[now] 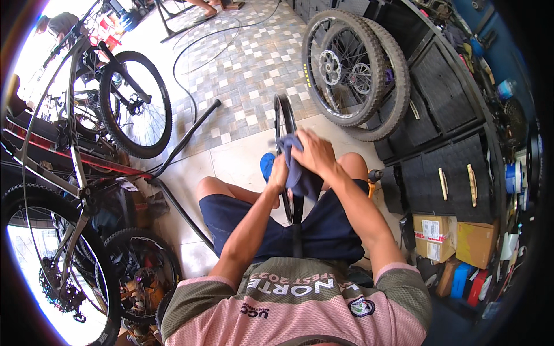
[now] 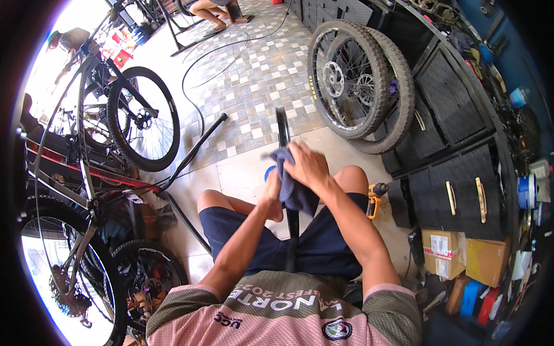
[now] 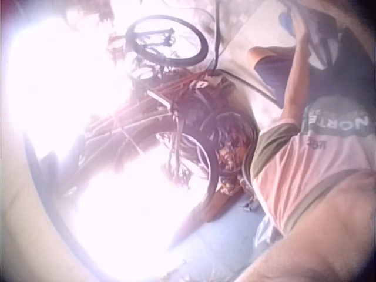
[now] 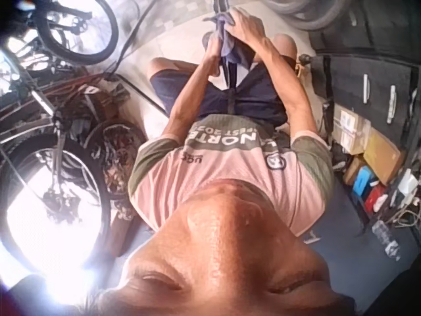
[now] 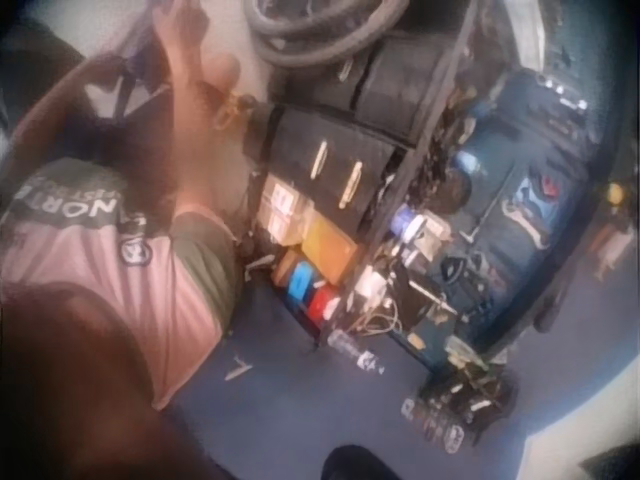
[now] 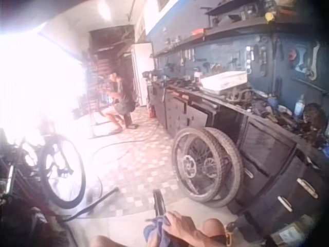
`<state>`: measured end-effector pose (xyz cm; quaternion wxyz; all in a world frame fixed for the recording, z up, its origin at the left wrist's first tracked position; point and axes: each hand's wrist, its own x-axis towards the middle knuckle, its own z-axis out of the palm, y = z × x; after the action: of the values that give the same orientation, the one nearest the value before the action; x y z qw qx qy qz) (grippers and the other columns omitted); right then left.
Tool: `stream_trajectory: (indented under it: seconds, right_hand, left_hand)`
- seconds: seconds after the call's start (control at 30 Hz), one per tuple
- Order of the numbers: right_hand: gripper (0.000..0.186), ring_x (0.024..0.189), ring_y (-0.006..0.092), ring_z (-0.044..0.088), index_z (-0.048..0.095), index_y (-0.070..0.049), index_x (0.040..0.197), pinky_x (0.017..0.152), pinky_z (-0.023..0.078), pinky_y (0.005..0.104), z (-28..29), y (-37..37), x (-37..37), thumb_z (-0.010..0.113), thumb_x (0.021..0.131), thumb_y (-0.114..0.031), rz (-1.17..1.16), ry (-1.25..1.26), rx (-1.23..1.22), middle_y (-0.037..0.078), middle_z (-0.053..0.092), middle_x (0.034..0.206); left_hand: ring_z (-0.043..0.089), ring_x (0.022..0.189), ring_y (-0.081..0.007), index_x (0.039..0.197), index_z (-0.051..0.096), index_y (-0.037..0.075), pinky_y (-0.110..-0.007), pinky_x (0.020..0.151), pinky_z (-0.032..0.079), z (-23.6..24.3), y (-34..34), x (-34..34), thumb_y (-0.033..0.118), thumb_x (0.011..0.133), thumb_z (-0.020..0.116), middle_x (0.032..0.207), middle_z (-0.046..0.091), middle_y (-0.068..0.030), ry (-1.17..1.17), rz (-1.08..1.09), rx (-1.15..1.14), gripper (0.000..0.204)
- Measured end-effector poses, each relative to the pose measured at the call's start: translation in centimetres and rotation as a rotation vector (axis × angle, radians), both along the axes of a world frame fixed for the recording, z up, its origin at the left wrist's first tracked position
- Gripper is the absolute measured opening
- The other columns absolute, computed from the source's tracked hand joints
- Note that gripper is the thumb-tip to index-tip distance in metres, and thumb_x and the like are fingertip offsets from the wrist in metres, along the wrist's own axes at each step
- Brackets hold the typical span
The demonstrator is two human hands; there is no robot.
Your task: The person sits on the floor and cleans a bicycle wheel rim with a cloth. They then retrieve a roll of rim tape and scissors, cut a length of tape, and apply it to the inside of the rim.
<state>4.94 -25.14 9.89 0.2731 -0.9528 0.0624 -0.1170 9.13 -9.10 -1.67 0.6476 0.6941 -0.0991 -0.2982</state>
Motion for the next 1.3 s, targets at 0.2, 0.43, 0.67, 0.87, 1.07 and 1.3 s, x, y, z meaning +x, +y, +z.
stream_trajectory:
  seconds: [0.2, 0.43, 0.67, 0.87, 1.07, 1.3]
  right_hand:
    - [0.036, 0.101, 0.0399, 0.074, 0.065, -0.013, 0.123, 0.085, 0.062, 0.0516, 2.2, -0.3, 14.0, 0.071, 0.098, -0.038, 0.014, 0.070, -0.107, 0.015, 0.073, 0.116]
    - [0.046, 0.095, 0.0425, 0.074, 0.062, -0.011, 0.136, 0.078, 0.062, 0.0508, 6.2, -0.1, 18.7, 0.061, 0.105, -0.046, -0.075, -0.059, 0.124, 0.019, 0.066, 0.117]
    - [0.043, 0.079, 0.0392, 0.074, 0.071, -0.011, 0.132, 0.068, 0.061, 0.0503, 0.9, 4.8, 3.6, 0.062, 0.105, -0.044, 0.190, 0.051, -0.131, 0.017, 0.067, 0.103]
    - [0.042, 0.082, 0.0415, 0.074, 0.076, -0.012, 0.116, 0.073, 0.060, 0.0536, 2.9, 5.6, -11.9, 0.067, 0.099, -0.049, 0.369, 0.474, 0.024, 0.017, 0.070, 0.096]
    - [0.048, 0.099, 0.0410, 0.070, 0.069, -0.007, 0.097, 0.083, 0.055, 0.0530, 2.1, 2.6, -8.7, 0.077, 0.086, -0.053, 0.511, 0.350, 0.068, 0.017, 0.069, 0.102]
    - [0.047, 0.104, 0.0389, 0.074, 0.069, -0.009, 0.117, 0.087, 0.060, 0.0519, 7.3, -4.2, 14.9, 0.080, 0.089, -0.046, 0.043, 0.076, -0.176, 0.018, 0.074, 0.113]
  left_hand:
    - [0.064, 0.121, -0.0383, 0.128, 0.067, -0.005, -0.046, 0.111, 0.043, -1.2, 6.3, -2.3, 0.034, 0.114, 0.032, 0.124, 0.071, -0.0251, -0.072, -0.085, 0.049, 0.054]
    - [0.066, 0.104, -0.0186, 0.138, 0.064, -0.004, -0.032, 0.096, 0.052, -4.3, 8.3, -3.5, 0.035, 0.116, 0.032, 0.109, 0.072, -0.0113, -0.092, -0.063, -0.172, 0.054]
    - [0.065, 0.087, -0.0140, 0.115, 0.070, -0.001, -0.032, 0.081, 0.053, -6.7, 9.3, -3.3, 0.037, 0.117, 0.039, 0.096, 0.071, -0.0070, 0.169, -0.063, -0.145, 0.048]
    - [0.045, 0.119, -0.0242, 0.130, 0.062, -0.002, -0.038, 0.104, 0.036, -6.4, 7.6, -4.4, 0.038, 0.116, 0.035, 0.125, 0.052, -0.0177, 0.025, -0.181, -0.050, 0.051]
    - [0.015, 0.162, -0.0426, 0.153, 0.053, -0.001, -0.047, 0.133, 0.003, -7.1, 7.6, -3.7, 0.032, 0.112, 0.040, 0.172, 0.028, -0.0258, -0.252, -0.390, 0.020, 0.054]
    - [0.024, 0.151, -0.0369, 0.149, 0.051, -0.003, -0.043, 0.125, 0.018, -10.9, 5.5, -4.1, 0.036, 0.113, 0.033, 0.160, 0.033, -0.0288, -0.250, -0.174, 0.280, 0.056]
